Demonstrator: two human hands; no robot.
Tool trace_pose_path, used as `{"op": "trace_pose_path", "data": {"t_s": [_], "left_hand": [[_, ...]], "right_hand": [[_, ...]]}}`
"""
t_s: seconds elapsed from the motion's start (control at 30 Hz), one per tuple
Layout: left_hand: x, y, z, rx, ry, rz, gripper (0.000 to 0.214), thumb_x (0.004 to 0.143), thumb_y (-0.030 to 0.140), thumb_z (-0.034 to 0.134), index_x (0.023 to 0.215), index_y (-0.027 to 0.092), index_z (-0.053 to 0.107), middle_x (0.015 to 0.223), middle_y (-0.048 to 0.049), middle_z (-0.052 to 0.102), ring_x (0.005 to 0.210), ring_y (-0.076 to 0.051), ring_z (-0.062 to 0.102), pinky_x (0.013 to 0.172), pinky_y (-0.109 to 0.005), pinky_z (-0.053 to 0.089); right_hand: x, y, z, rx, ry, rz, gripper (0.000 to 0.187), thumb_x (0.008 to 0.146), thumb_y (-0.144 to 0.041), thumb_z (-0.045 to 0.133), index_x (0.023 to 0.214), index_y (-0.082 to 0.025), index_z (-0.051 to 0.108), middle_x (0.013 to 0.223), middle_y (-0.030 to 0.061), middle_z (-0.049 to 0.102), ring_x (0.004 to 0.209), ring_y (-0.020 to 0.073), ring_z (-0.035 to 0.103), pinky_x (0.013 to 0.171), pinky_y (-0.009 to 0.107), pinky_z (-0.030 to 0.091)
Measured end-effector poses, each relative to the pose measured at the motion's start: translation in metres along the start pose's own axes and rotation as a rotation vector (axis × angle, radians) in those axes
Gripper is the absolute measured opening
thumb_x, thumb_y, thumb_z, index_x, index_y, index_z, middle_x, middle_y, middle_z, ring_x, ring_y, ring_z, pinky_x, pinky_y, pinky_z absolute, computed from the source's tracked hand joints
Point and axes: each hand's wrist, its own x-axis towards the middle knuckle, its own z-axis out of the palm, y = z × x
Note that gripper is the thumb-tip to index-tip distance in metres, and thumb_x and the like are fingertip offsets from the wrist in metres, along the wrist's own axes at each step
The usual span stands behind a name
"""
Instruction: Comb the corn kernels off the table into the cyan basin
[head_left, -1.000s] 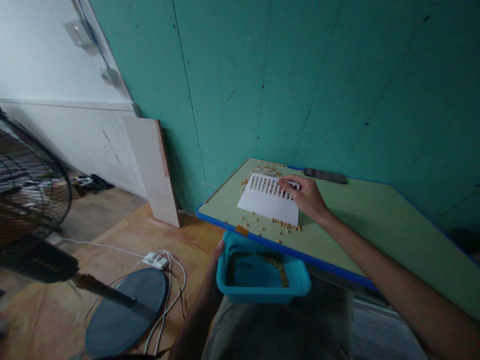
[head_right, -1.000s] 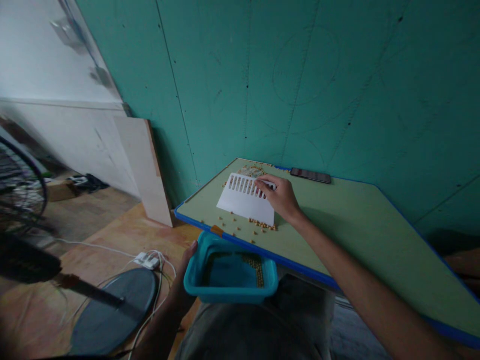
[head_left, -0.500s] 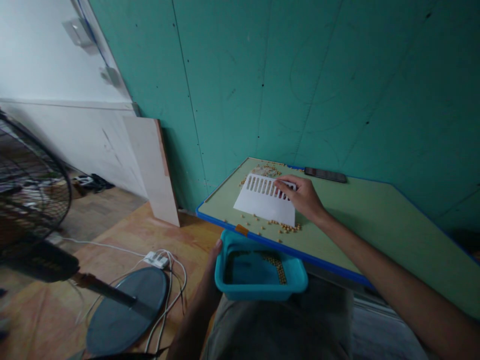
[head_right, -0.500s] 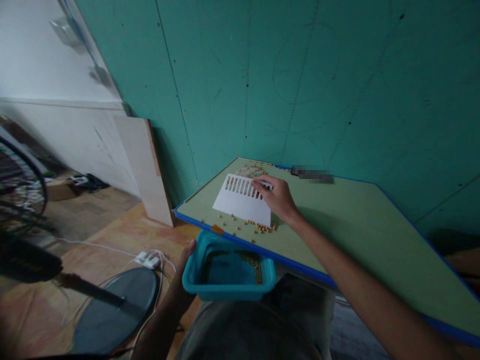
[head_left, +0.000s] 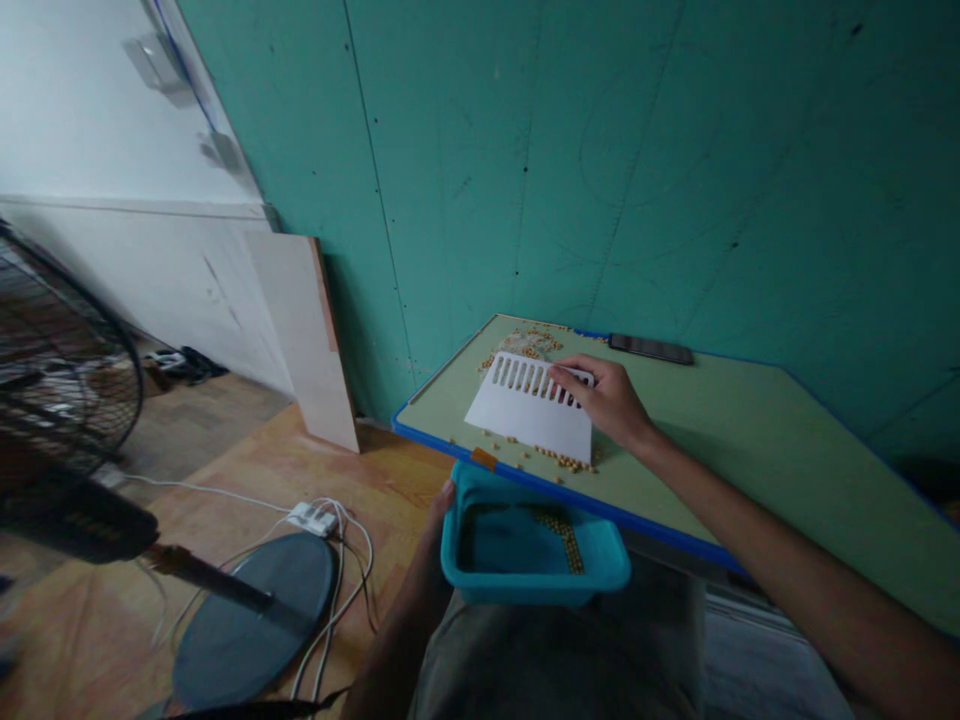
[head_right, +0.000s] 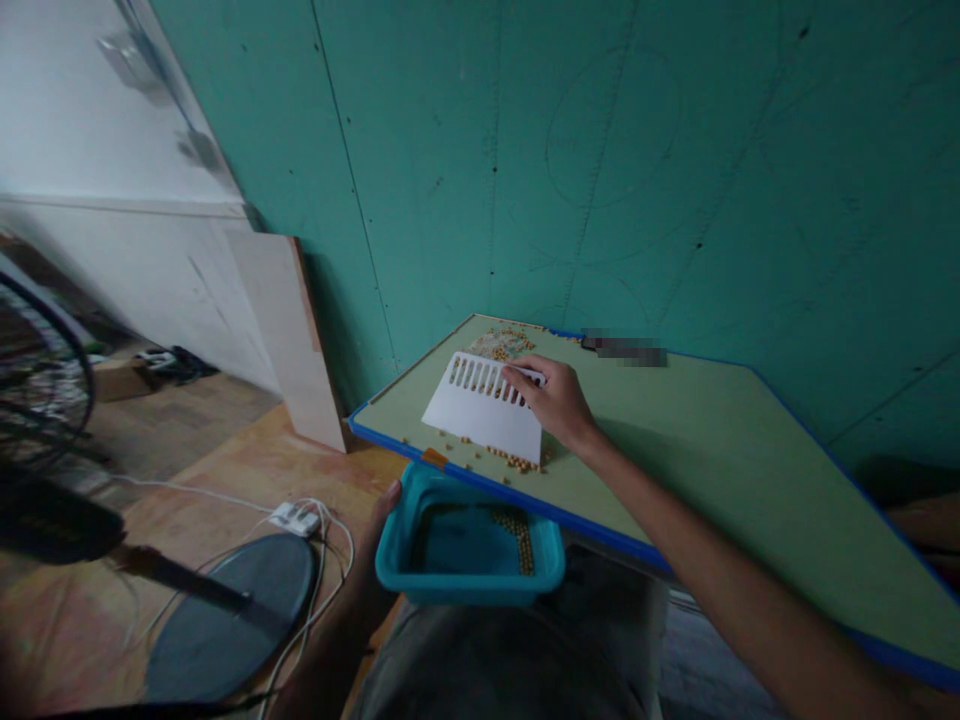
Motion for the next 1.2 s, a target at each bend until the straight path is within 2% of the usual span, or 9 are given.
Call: {"op": "trace_pose_path", "data": {"t_s": [0.17,0.37,0.5,0.63,0.9,1.2], "left_hand": [[0.005,-0.003,-0.009,0.033,0.04,0.086,0.057,0.086,0.055,0.065,0.13,0.019,0.067,0.104,-0.0077,0.083,0.111,-0.03,0.072,0.109,-0.043,0.048],[0.007,-0.005,-0.016,0.039,0.042,0.125,0.046,0.089,0.055,0.063,0.116,0.019,0.074,0.103,-0.0057,0.083,0.113,-0.028,0.071,0.11,-0.039,0.047],[0.007,-0.004,-0.016,0.024,0.018,0.14,0.045,0.091,0.052,0.061,0.118,0.019,0.073,0.103,-0.0055,0.083,0.113,-0.027,0.071,0.11,-0.038,0.047],[0.007,-0.004,-0.014,0.038,0.043,0.171,0.046,0.091,0.051,0.063,0.121,0.018,0.072,0.106,-0.0056,0.082,0.113,-0.027,0.071,0.11,-0.036,0.046],[-0.001,-0.005,-0.003,-0.02,-0.01,0.027,0.058,0.09,0.052,0.062,0.136,0.017,0.063,0.109,-0.0093,0.082,0.112,-0.031,0.072,0.11,-0.043,0.047],[0.002,-0.004,-0.006,-0.03,-0.014,0.041,0.056,0.09,0.054,0.062,0.132,0.017,0.066,0.108,-0.0092,0.082,0.111,-0.031,0.072,0.109,-0.043,0.048]], "right_hand": [[-0.004,-0.002,-0.002,0.001,-0.022,0.007,0.027,0.087,-0.046,0.067,0.088,-0.02,0.074,0.077,0.0036,0.072,0.068,0.018,0.064,0.063,0.032,0.047],[-0.006,-0.004,-0.003,0.072,-0.04,0.053,0.025,0.083,-0.043,0.07,0.086,-0.019,0.071,0.081,0.0055,0.074,0.071,0.0189,0.068,0.063,0.031,0.05],[-0.007,-0.005,-0.004,0.101,-0.041,0.072,0.024,0.082,-0.042,0.072,0.084,-0.018,0.07,0.078,0.0054,0.073,0.067,0.0183,0.067,0.061,0.03,0.05],[-0.007,-0.006,-0.003,0.103,-0.059,0.074,0.024,0.082,-0.043,0.071,0.084,-0.019,0.071,0.078,0.0057,0.073,0.066,0.0181,0.067,0.06,0.03,0.05],[-0.008,-0.011,0.001,0.107,-0.069,0.071,0.024,0.082,-0.042,0.07,0.083,-0.019,0.07,0.077,0.0057,0.073,0.065,0.0178,0.066,0.059,0.03,0.05],[-0.011,-0.015,0.003,0.092,-0.081,0.047,0.023,0.083,-0.041,0.069,0.081,-0.018,0.069,0.076,0.0049,0.072,0.064,0.0168,0.066,0.059,0.029,0.049]]}}
